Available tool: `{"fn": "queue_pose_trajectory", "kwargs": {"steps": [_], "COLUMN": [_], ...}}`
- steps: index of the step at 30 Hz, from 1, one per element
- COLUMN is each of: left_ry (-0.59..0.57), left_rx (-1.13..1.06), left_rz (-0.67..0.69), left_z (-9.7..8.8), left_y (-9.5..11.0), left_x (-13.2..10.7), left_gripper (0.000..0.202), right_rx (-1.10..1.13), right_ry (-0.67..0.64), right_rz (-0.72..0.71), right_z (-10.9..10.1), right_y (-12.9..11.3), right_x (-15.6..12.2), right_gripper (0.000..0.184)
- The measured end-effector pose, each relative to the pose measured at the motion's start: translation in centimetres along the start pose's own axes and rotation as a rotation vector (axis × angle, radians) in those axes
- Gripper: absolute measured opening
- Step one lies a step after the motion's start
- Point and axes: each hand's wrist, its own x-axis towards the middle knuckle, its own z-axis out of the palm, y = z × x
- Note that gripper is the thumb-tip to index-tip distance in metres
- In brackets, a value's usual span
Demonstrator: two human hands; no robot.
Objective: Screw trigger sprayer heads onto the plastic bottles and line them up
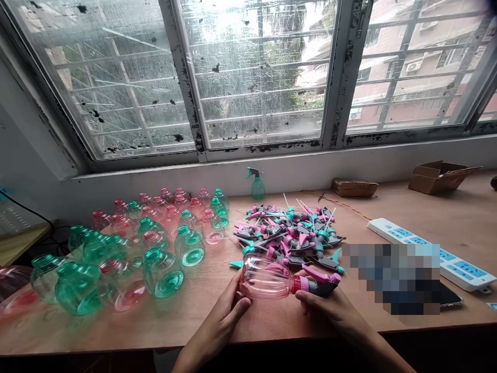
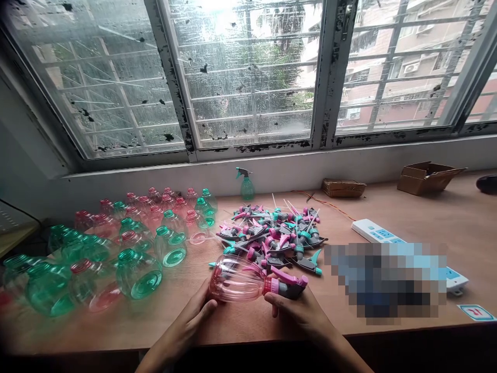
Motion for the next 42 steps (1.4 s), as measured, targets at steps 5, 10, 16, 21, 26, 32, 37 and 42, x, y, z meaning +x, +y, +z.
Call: {"fn": "queue_pose_trajectory", "kwargs": {"steps": [5,10,16,21,26,32,37,42], "left_ry": [0.003,-0.003,0.001,-0.014,0.013,0.006,0.016,-0.025], "left_rx": [-0.049,-0.073,-0.050,-0.059,-0.056,-0.104,-0.236,-0.241], "left_rz": [-0.037,-0.012,-0.030,-0.018,-0.015,-0.009,-0.025,-0.015], "left_z": [0.2,0.3,0.2,0.2,0.1,0.3,0.8,0.8], "left_y": [-0.2,-0.1,0.1,0.7,0.9,0.2,-0.6,-0.3], "left_x": [-0.1,0.1,0.1,0.0,-0.1,0.1,0.1,0.2], "left_gripper": [0.074,0.071,0.065,0.065,0.066,0.053,0.064,0.058], "right_rx": [0.002,0.013,-0.020,-0.025,0.004,0.040,0.023,0.043], "right_ry": [-0.007,-0.016,-0.024,-0.012,-0.026,-0.053,-0.053,-0.027], "right_rz": [-0.002,-0.024,0.019,0.032,0.021,-0.013,-0.003,-0.031], "right_z": [0.0,0.3,0.1,0.3,0.2,-0.3,-0.2,-0.2], "right_y": [0.0,-0.6,-0.3,-0.6,-0.6,0.3,0.2,0.0], "right_x": [0.2,0.1,0.0,-0.1,0.1,0.3,0.3,0.1], "right_gripper": [0.040,0.040,0.042,0.039,0.047,0.037,0.040,0.039]}}
